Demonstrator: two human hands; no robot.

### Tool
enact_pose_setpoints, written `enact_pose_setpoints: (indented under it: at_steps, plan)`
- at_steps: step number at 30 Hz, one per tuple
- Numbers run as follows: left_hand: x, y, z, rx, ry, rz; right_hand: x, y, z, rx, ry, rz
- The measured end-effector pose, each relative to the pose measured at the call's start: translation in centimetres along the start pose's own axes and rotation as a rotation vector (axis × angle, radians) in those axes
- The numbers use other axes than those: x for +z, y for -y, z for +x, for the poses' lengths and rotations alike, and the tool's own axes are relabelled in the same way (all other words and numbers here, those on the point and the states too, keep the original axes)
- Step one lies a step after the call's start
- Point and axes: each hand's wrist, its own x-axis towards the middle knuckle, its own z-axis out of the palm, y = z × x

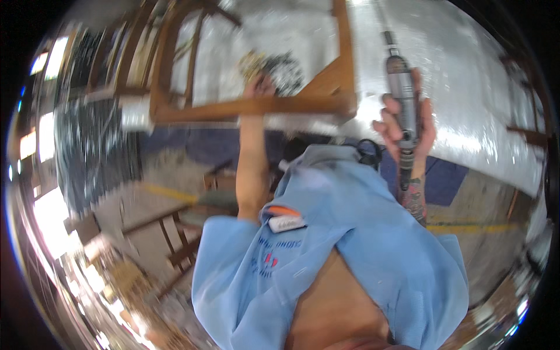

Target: The person assembles wooden chairs by attaching upholstered seat cushions to chair frames using a pneumatic impact driver. They position each chair, align the seat, and drive screws into the frame to secure the cushion, repeating the process for multiple chairs.

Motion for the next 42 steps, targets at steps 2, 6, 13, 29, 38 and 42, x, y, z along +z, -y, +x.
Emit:
enact_pose_setpoints:
  at_steps: [2,6,13,29,38,42]
  plan:
    - [7.9,0.6,2.8,0.049,-0.308,0.022,-0.9,-0.2,0.1,0.037,0.073,0.091]
    - [8.5,-0.9,3.4,-0.071,0.088,-0.129,-1.0,-0.5,0.1,0.093,0.085,0.068]
    - [8.5,-1.4,4.6,0.006,-0.073,-0.192,0.0,-0.5,0.3,0.083,0.063,0.037]
    - [15.7,-1.4,10.1,0.035,-0.184,-0.224,8.3,-1.8,2.9,0.133,-0.273,-0.619]
    - [19.9,-0.1,15.5,-0.182,0.004,-0.164,11.7,-2.9,4.2,0.158,-0.356,-0.866]
    - [21.9,0.7,16.8,-0.294,0.033,-0.219,12.8,-4.0,4.9,0.178,-0.386,-0.856]
